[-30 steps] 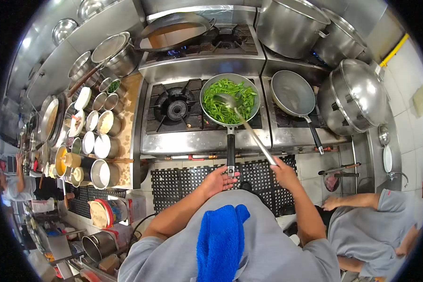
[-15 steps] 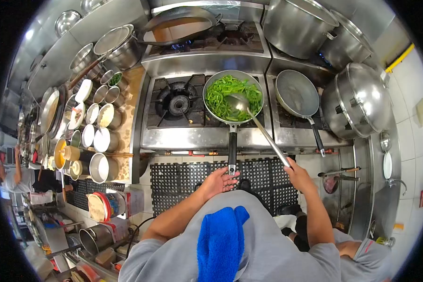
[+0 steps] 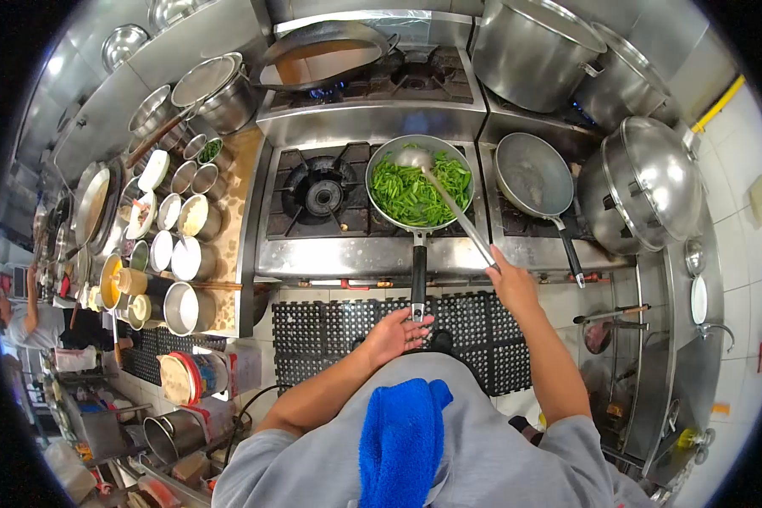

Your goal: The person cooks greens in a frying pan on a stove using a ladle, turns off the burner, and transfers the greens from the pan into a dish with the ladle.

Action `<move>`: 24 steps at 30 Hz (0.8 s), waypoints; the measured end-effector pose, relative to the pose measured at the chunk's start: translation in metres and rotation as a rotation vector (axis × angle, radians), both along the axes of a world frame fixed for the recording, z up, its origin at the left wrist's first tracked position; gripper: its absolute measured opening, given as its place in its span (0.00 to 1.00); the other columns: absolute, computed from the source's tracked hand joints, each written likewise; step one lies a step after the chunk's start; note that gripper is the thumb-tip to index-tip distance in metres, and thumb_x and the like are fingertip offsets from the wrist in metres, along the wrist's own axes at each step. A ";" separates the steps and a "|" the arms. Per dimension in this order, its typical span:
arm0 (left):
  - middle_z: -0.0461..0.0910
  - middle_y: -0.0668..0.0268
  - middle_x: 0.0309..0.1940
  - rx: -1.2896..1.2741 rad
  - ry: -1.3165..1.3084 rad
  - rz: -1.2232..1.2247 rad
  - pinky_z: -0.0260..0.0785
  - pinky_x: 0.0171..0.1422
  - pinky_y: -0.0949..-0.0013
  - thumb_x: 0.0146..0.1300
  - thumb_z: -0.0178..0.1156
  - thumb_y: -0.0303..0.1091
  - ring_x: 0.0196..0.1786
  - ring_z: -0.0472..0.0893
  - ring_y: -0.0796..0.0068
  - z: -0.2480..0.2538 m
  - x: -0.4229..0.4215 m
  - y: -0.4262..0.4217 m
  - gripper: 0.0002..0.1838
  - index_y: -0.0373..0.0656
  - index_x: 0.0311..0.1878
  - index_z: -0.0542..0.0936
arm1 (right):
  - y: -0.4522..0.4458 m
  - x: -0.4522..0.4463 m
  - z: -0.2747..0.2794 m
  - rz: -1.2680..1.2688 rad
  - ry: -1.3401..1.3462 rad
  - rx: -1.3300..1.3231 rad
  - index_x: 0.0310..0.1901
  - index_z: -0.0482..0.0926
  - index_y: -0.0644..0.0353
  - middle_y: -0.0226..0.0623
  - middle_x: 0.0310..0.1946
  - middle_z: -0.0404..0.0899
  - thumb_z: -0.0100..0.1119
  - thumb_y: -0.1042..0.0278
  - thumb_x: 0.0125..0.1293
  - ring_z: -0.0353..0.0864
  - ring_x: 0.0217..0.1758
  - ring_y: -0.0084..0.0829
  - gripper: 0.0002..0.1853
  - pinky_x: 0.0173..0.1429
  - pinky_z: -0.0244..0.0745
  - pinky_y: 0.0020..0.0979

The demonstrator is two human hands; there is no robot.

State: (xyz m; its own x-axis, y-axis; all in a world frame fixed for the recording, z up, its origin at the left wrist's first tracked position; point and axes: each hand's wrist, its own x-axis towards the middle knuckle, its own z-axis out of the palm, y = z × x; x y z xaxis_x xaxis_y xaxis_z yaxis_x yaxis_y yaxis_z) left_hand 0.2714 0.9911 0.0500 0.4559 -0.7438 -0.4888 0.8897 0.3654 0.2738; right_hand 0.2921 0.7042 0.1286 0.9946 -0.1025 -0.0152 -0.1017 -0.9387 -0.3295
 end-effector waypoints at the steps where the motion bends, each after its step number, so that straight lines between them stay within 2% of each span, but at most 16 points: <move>1: 0.74 0.60 0.59 -0.003 -0.003 0.000 0.70 0.55 0.65 0.70 0.45 0.46 0.51 0.78 0.71 0.000 -0.001 -0.001 0.17 0.46 0.54 0.72 | -0.005 -0.004 0.003 0.000 -0.003 -0.003 0.65 0.65 0.41 0.51 0.27 0.80 0.55 0.54 0.65 0.79 0.33 0.55 0.27 0.40 0.72 0.50; 3: 0.75 0.60 0.58 0.001 0.011 0.005 0.70 0.54 0.65 0.70 0.45 0.46 0.50 0.78 0.71 0.000 0.001 0.001 0.18 0.45 0.55 0.71 | -0.026 -0.025 0.005 0.028 0.161 -0.125 0.66 0.63 0.39 0.52 0.25 0.79 0.55 0.53 0.65 0.80 0.31 0.52 0.28 0.38 0.73 0.49; 4: 0.75 0.61 0.57 -0.026 0.027 0.003 0.70 0.54 0.65 0.71 0.44 0.46 0.50 0.78 0.71 -0.002 0.001 0.002 0.19 0.45 0.55 0.71 | -0.048 -0.037 -0.004 0.066 0.109 -0.141 0.67 0.61 0.36 0.50 0.25 0.80 0.54 0.52 0.65 0.81 0.30 0.50 0.29 0.36 0.74 0.48; 7: 0.75 0.61 0.58 -0.026 0.032 0.005 0.70 0.54 0.65 0.71 0.44 0.46 0.50 0.78 0.71 -0.002 0.000 0.002 0.19 0.44 0.55 0.71 | -0.058 -0.037 0.001 0.021 0.130 -0.162 0.67 0.61 0.36 0.50 0.26 0.80 0.53 0.53 0.65 0.81 0.29 0.51 0.28 0.35 0.74 0.48; 9: 0.75 0.61 0.58 -0.014 0.018 -0.004 0.70 0.54 0.65 0.71 0.44 0.47 0.50 0.78 0.71 -0.002 -0.001 0.000 0.20 0.44 0.55 0.71 | -0.030 -0.020 -0.016 -0.007 0.142 -0.075 0.68 0.60 0.43 0.54 0.28 0.80 0.54 0.54 0.66 0.80 0.30 0.53 0.29 0.35 0.74 0.48; 11: 0.75 0.60 0.58 0.012 0.012 0.003 0.70 0.54 0.65 0.71 0.44 0.48 0.50 0.78 0.71 -0.001 -0.001 -0.001 0.20 0.43 0.55 0.72 | 0.002 -0.012 -0.022 -0.004 0.160 0.033 0.69 0.59 0.44 0.55 0.31 0.80 0.52 0.54 0.67 0.81 0.34 0.54 0.29 0.38 0.73 0.46; 12: 0.76 0.64 0.56 0.020 -0.002 -0.034 0.68 0.56 0.66 0.70 0.45 0.49 0.50 0.77 0.72 -0.002 0.001 -0.001 0.19 0.49 0.56 0.72 | 0.000 -0.015 -0.018 -0.011 0.156 0.033 0.69 0.59 0.44 0.55 0.31 0.80 0.52 0.54 0.67 0.81 0.34 0.54 0.29 0.38 0.73 0.46; 14: 0.76 0.64 0.56 0.011 -0.002 -0.044 0.67 0.56 0.66 0.70 0.45 0.49 0.51 0.77 0.72 -0.003 0.004 0.001 0.20 0.48 0.56 0.72 | -0.008 -0.028 -0.005 0.038 0.196 0.341 0.69 0.59 0.45 0.55 0.35 0.80 0.51 0.55 0.68 0.81 0.36 0.54 0.29 0.42 0.73 0.44; 15: 0.76 0.63 0.56 0.003 0.006 -0.047 0.67 0.56 0.66 0.70 0.45 0.49 0.51 0.77 0.72 -0.004 0.004 0.002 0.20 0.48 0.57 0.72 | -0.010 -0.037 0.002 0.034 0.196 0.339 0.69 0.59 0.45 0.55 0.35 0.80 0.51 0.55 0.68 0.81 0.36 0.54 0.29 0.42 0.73 0.44; 18: 0.77 0.63 0.55 0.043 0.007 -0.005 0.68 0.55 0.66 0.70 0.46 0.49 0.50 0.77 0.71 0.000 0.000 0.000 0.20 0.46 0.56 0.73 | -0.002 -0.060 0.050 -0.247 0.391 0.368 0.69 0.59 0.47 0.56 0.39 0.80 0.49 0.53 0.69 0.80 0.42 0.53 0.29 0.46 0.73 0.43; 21: 0.78 0.63 0.54 0.078 -0.009 0.043 0.69 0.54 0.66 0.69 0.46 0.48 0.49 0.78 0.71 0.006 0.003 0.000 0.20 0.44 0.55 0.73 | 0.006 -0.074 -0.012 -0.365 0.341 0.360 0.68 0.60 0.47 0.56 0.39 0.80 0.48 0.53 0.69 0.80 0.44 0.56 0.27 0.47 0.73 0.44; 22: 0.78 0.63 0.54 0.076 -0.013 0.049 0.69 0.54 0.66 0.69 0.46 0.48 0.49 0.78 0.71 0.006 0.003 -0.002 0.20 0.44 0.55 0.73 | 0.020 -0.076 -0.029 -0.289 0.205 0.415 0.67 0.60 0.47 0.58 0.39 0.80 0.47 0.54 0.69 0.79 0.44 0.59 0.26 0.48 0.73 0.47; 23: 0.78 0.63 0.54 0.069 -0.012 0.040 0.69 0.54 0.66 0.69 0.46 0.48 0.49 0.78 0.71 0.005 0.003 -0.003 0.20 0.44 0.55 0.73 | 0.031 -0.069 -0.047 -0.324 0.300 0.441 0.67 0.59 0.47 0.55 0.36 0.80 0.48 0.55 0.69 0.82 0.40 0.52 0.26 0.46 0.74 0.43; 24: 0.77 0.61 0.55 0.051 -0.010 0.046 0.70 0.53 0.65 0.68 0.47 0.47 0.49 0.78 0.71 0.003 0.003 -0.002 0.18 0.45 0.53 0.73 | 0.042 -0.059 -0.034 -0.376 0.414 0.680 0.68 0.59 0.46 0.50 0.32 0.80 0.49 0.55 0.69 0.81 0.33 0.44 0.27 0.39 0.75 0.40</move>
State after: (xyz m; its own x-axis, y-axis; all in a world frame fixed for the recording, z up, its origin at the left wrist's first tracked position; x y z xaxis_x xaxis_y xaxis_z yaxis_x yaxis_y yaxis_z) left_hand 0.2746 0.9894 0.0532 0.4942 -0.6960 -0.5210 0.8693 0.3912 0.3020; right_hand 0.2331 0.7466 0.0942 0.7980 -0.2600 -0.5437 -0.5997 -0.4326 -0.6733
